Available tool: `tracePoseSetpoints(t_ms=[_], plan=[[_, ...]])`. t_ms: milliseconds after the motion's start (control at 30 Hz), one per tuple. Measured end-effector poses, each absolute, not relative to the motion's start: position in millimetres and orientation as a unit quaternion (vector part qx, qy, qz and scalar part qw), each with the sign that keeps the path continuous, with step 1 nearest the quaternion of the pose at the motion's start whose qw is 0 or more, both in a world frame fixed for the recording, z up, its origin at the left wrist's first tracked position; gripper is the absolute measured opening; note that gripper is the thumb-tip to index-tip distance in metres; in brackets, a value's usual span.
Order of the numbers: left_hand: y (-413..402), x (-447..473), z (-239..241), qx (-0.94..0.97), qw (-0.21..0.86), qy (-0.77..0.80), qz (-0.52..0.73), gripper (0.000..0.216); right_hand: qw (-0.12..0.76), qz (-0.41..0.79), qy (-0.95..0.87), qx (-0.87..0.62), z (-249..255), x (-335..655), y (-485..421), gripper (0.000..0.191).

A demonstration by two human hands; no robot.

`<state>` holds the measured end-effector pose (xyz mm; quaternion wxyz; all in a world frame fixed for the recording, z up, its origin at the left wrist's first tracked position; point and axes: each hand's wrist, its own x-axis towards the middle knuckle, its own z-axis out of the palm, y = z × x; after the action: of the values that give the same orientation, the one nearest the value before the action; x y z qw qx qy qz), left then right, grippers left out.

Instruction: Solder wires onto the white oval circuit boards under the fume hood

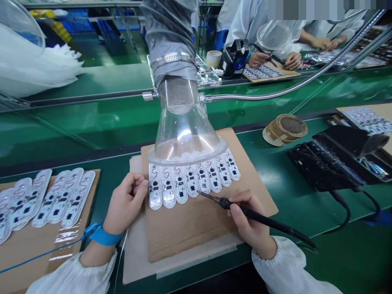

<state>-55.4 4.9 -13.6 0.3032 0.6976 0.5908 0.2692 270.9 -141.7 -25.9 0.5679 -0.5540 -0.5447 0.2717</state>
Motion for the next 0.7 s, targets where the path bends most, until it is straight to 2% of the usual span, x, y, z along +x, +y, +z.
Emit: tracePoseSetpoints(t_ms=[300, 700], plan=[[4.1, -53.0, -13.0, 0.709, 0.320, 0.575, 0.251, 0.027, 0.568, 0.242, -0.543, -0.568, -22.1, 268.5, -137.0, 0.024], [3.0, -52.5, -12.1, 0.706, 0.335, 0.575, 0.242, 0.029, 0.547, 0.244, -0.561, -0.571, -25.8, 270.5, -139.4, 0.021]])
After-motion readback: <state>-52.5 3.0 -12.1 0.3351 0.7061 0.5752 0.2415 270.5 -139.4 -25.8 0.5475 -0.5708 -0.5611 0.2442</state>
